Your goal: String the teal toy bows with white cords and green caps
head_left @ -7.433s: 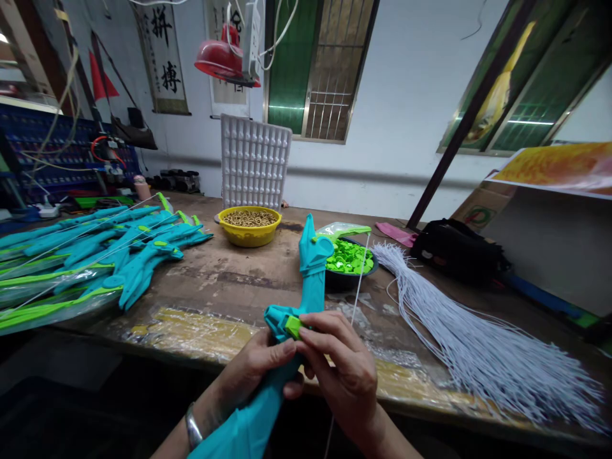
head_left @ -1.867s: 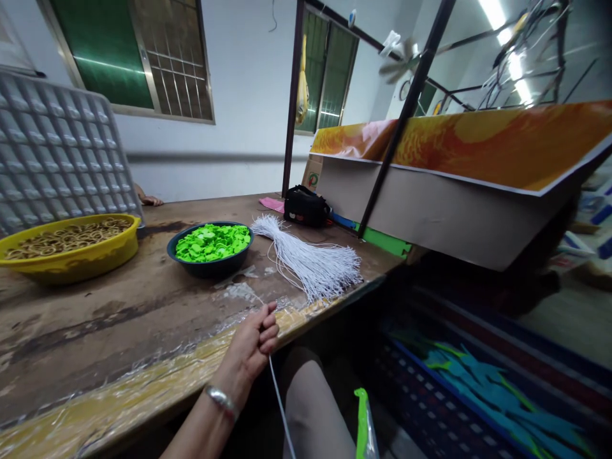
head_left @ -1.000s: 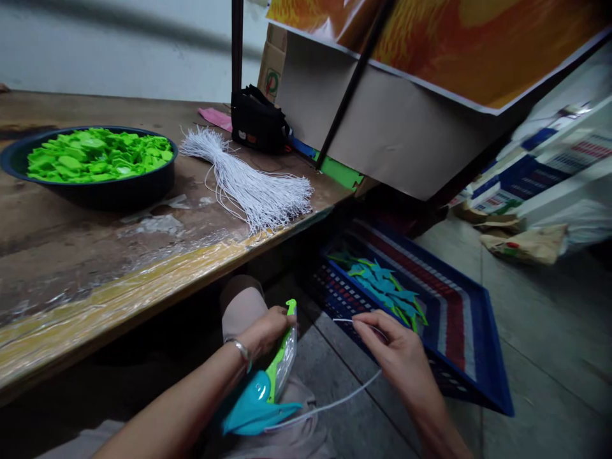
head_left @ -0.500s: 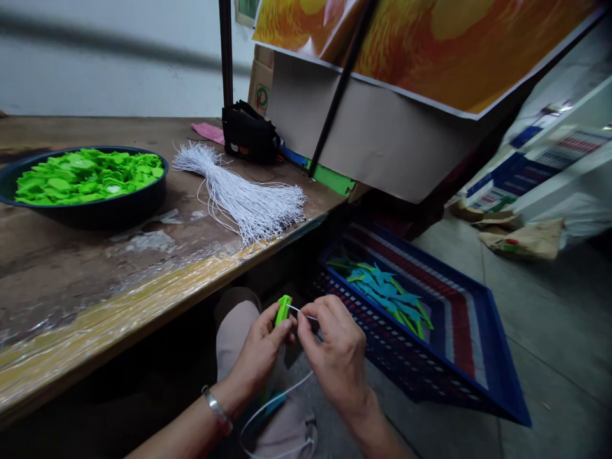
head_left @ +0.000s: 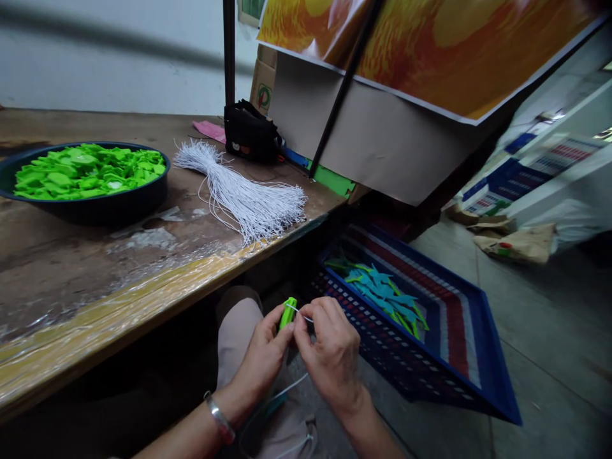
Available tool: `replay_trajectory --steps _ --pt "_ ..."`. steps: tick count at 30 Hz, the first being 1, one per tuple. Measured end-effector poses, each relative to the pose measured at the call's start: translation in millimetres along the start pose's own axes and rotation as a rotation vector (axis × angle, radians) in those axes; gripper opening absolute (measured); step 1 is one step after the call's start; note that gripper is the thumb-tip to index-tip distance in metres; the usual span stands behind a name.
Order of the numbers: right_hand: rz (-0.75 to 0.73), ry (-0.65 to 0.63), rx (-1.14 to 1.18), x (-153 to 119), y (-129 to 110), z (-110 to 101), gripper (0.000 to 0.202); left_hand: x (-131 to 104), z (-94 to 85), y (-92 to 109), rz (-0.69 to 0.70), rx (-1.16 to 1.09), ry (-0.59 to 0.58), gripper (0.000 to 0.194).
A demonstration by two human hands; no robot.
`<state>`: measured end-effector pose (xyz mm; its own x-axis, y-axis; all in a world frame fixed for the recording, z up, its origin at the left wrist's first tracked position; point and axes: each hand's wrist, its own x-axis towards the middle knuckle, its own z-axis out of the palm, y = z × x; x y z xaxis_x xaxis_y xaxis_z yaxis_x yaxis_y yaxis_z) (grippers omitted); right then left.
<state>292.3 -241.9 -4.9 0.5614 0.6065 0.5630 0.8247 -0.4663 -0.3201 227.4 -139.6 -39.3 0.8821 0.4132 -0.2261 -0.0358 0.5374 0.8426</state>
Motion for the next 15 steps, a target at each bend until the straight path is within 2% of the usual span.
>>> replay_trajectory --steps 11,15 --pt "-0.001 -0.029 -0.031 0.4 0.4 0.5 0.019 -4.6 6.6 -2.7 0.049 0.046 -0.048 0.027" --pt "0.022 -0.054 -0.06 0.9 -0.7 2.0 0.015 -7.1 7.9 -1.6 -0.049 -0.139 -0.044 0.04"
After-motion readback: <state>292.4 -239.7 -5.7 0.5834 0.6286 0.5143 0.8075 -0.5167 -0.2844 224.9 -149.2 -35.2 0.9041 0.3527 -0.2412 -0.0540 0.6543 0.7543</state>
